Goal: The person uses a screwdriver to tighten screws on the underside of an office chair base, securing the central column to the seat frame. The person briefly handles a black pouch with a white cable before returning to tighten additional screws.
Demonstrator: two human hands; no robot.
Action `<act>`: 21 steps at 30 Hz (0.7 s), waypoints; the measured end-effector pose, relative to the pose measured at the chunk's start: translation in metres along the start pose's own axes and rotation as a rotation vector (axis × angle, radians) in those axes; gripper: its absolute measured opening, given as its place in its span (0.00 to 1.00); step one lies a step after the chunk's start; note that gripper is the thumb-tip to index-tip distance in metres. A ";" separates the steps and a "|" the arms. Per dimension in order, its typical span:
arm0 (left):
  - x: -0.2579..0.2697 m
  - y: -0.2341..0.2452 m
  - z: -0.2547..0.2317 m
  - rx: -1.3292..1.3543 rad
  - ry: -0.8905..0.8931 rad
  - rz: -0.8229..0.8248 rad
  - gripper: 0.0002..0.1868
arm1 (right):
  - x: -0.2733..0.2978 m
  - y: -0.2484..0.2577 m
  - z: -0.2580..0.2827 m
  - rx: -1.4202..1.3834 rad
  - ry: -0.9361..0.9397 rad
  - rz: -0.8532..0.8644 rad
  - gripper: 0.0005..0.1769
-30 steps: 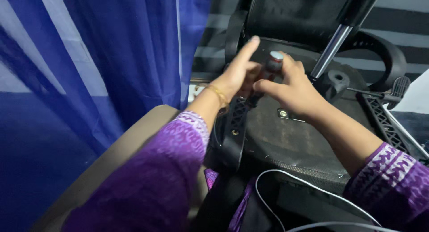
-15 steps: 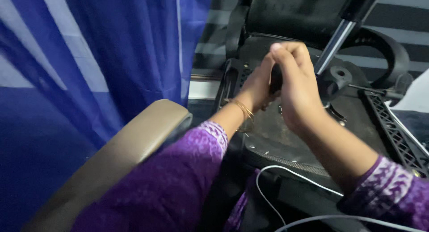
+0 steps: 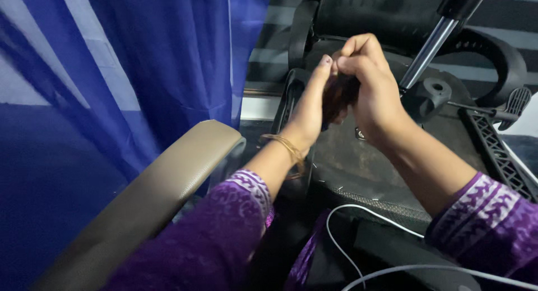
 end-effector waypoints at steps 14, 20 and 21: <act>0.009 0.043 0.047 0.019 0.337 0.083 0.39 | -0.002 -0.015 -0.010 -0.251 -0.042 0.103 0.11; -0.004 0.027 0.088 0.091 0.489 0.116 0.43 | -0.002 -0.003 -0.020 -0.339 -0.061 0.092 0.12; -0.003 0.031 0.088 0.024 0.467 0.124 0.42 | -0.002 -0.003 -0.020 -0.331 -0.048 0.094 0.12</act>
Point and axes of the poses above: each hand's wrist, its own x-axis away from the middle knuckle, its own y-axis out of the back of the hand, z = x × y, the point moved 5 cm from there along -x, towards the middle knuckle, and after that the axes turned 13 degrees about -y, right-handed, at the moved point
